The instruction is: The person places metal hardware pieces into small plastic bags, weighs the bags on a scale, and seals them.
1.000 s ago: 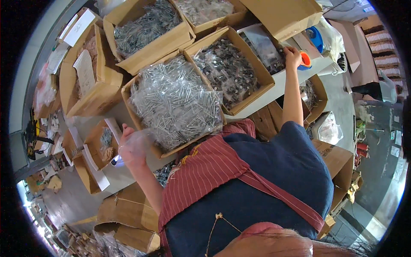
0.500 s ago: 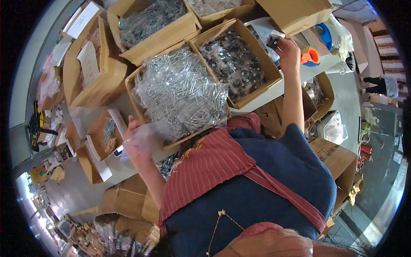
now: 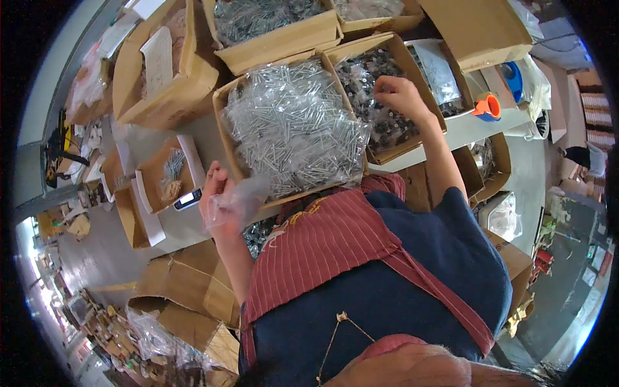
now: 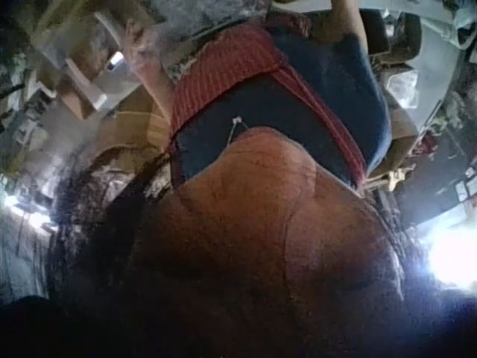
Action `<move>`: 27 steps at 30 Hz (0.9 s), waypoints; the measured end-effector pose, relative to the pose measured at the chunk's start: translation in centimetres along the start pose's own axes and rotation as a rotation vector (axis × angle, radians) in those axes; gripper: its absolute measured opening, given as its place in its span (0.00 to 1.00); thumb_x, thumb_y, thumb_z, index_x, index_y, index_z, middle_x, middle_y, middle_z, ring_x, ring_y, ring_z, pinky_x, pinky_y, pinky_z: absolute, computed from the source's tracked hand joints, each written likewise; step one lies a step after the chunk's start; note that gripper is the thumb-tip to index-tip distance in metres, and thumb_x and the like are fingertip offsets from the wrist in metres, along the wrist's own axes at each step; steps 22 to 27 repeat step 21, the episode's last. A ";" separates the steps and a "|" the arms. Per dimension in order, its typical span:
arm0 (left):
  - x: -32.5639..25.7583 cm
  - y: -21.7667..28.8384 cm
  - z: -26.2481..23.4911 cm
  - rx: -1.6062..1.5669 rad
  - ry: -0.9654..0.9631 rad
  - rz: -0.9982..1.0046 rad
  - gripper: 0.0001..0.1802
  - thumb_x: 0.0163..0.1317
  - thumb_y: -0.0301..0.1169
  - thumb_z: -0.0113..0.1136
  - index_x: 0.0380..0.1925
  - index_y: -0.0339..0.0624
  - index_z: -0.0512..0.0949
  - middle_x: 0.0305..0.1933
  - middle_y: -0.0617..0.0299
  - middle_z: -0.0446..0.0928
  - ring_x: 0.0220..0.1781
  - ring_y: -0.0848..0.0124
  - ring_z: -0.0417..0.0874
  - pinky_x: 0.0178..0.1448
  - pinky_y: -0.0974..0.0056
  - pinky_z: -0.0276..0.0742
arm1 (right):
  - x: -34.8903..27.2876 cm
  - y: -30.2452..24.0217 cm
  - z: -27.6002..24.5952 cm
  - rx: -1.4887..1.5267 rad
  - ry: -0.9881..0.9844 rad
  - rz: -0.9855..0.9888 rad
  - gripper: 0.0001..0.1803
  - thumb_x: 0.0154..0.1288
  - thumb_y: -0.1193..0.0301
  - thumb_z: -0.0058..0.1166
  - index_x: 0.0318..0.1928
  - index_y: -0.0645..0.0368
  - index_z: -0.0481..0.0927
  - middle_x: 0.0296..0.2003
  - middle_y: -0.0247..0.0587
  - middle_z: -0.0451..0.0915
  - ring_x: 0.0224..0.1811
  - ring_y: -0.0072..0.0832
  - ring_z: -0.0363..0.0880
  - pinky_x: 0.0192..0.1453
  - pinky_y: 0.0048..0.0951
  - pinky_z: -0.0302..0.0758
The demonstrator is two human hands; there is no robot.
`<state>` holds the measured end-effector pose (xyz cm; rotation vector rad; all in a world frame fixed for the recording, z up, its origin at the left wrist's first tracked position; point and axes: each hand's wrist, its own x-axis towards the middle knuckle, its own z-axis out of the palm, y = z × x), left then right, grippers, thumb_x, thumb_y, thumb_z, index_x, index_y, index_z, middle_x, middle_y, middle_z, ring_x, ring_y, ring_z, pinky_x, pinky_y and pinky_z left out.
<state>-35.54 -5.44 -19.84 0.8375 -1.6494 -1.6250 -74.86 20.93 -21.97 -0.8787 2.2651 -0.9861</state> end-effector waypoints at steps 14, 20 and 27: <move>0.4 6.0 6.9 -0.465 -0.179 -0.468 0.21 0.66 0.30 0.57 0.58 0.34 0.70 0.38 0.60 0.79 0.24 0.84 0.66 0.28 0.78 0.61 | -2.2 -12.0 2.2 1.118 -0.149 -0.289 0.13 0.69 0.64 0.57 0.47 0.60 0.75 0.41 0.35 0.79 0.29 0.14 0.68 0.29 0.16 0.61; -0.3 8.2 8.8 -0.269 -0.345 -0.472 0.21 0.66 0.30 0.58 0.58 0.42 0.72 0.39 0.60 0.84 0.23 0.86 0.64 0.27 0.79 0.58 | -1.9 -15.9 5.4 1.241 -0.423 -0.290 0.13 0.70 0.65 0.57 0.48 0.58 0.75 0.39 0.38 0.81 0.35 0.19 0.75 0.36 0.18 0.65; -0.3 7.9 8.6 -0.290 -0.390 -0.462 0.23 0.67 0.33 0.59 0.60 0.44 0.71 0.39 0.59 0.83 0.23 0.86 0.64 0.28 0.79 0.59 | -1.9 -16.4 5.8 1.234 -0.416 -0.315 0.14 0.70 0.64 0.57 0.49 0.58 0.74 0.40 0.38 0.81 0.39 0.22 0.77 0.43 0.19 0.69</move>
